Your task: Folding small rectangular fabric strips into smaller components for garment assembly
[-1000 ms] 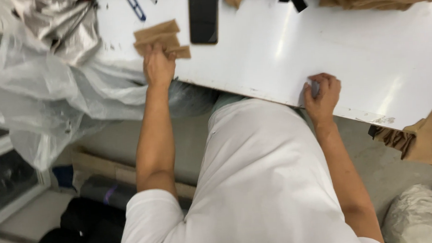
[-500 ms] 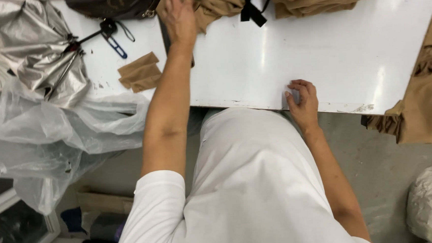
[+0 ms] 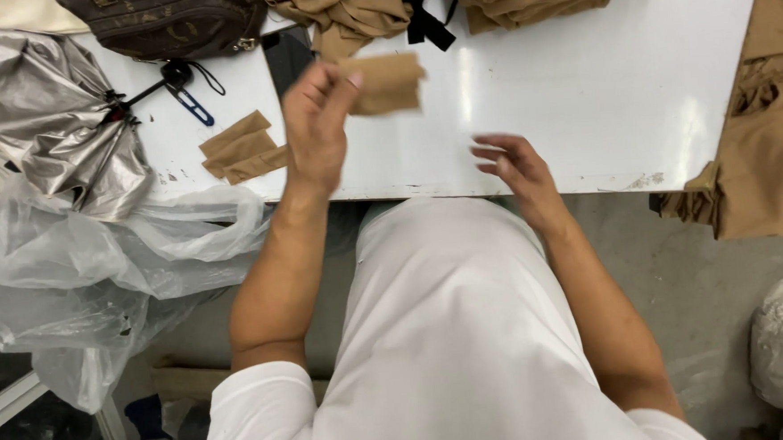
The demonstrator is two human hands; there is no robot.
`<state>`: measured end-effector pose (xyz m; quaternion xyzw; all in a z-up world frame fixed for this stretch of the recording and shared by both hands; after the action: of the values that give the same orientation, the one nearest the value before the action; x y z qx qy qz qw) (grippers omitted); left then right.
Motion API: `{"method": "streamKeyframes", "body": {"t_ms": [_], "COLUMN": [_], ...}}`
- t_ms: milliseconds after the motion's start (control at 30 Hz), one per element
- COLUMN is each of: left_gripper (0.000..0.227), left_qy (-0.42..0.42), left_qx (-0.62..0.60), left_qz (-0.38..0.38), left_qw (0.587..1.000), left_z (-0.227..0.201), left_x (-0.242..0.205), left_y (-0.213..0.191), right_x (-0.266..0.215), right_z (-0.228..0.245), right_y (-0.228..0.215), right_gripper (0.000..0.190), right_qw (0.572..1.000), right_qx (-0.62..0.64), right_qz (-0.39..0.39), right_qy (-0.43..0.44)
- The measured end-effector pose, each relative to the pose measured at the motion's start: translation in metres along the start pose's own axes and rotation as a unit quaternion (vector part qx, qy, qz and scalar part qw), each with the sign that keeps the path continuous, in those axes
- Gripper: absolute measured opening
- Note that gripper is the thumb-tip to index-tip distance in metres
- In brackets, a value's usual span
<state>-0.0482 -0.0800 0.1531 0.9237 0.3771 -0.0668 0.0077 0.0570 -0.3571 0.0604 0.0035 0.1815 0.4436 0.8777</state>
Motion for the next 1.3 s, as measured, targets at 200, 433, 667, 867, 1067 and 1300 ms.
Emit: {"method": "streamKeyframes", "body": {"t_ms": [200,433,667,867,1067,1300], "left_gripper": [0.009,0.016,0.02,0.077,0.04,0.029], "left_qy": [-0.255,-0.277,-0.251,-0.028,0.065,0.068], "left_qx": [-0.342,-0.319,-0.291,0.214,0.326,0.276], "left_qz": [0.044,-0.059,-0.061,0.026,0.191,0.164], "left_qw": [0.903,0.904,0.921,0.976,0.923,0.944], "left_z": [0.068,0.084,0.104,0.062,0.082,0.08], "left_x": [-0.035,-0.05,-0.052,-0.07,-0.071,-0.066], "left_y": [0.044,0.053,0.064,0.067,0.077,0.083], "right_x": [0.033,0.012,0.014,0.013,0.008,0.006], "right_z": [-0.032,-0.018,-0.044,-0.015,-0.005,0.001], "right_y": [0.018,0.024,0.012,0.012,0.013,0.01], "right_gripper": [0.077,0.061,0.064,0.034,0.034,0.04], "right_qw": [0.931,0.907,0.931,0.968,0.961,0.976], "right_qx": [0.342,0.4,0.359,0.243,0.271,0.198], "right_qz": [0.122,0.125,0.062,-0.052,-0.032,-0.061], "right_qy": [0.035,0.031,0.029,0.031,0.041,0.067]}}
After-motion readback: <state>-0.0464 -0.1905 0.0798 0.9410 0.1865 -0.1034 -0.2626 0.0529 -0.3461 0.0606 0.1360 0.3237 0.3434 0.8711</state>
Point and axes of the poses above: each hand's wrist, its own x-axis towards the middle knuckle, its own y-axis out of the palm, z = x × y, the point moved 1 cm from there along x, towards the middle knuckle, and after that the axes turned 1 degree about z, right-handed, at the moved point
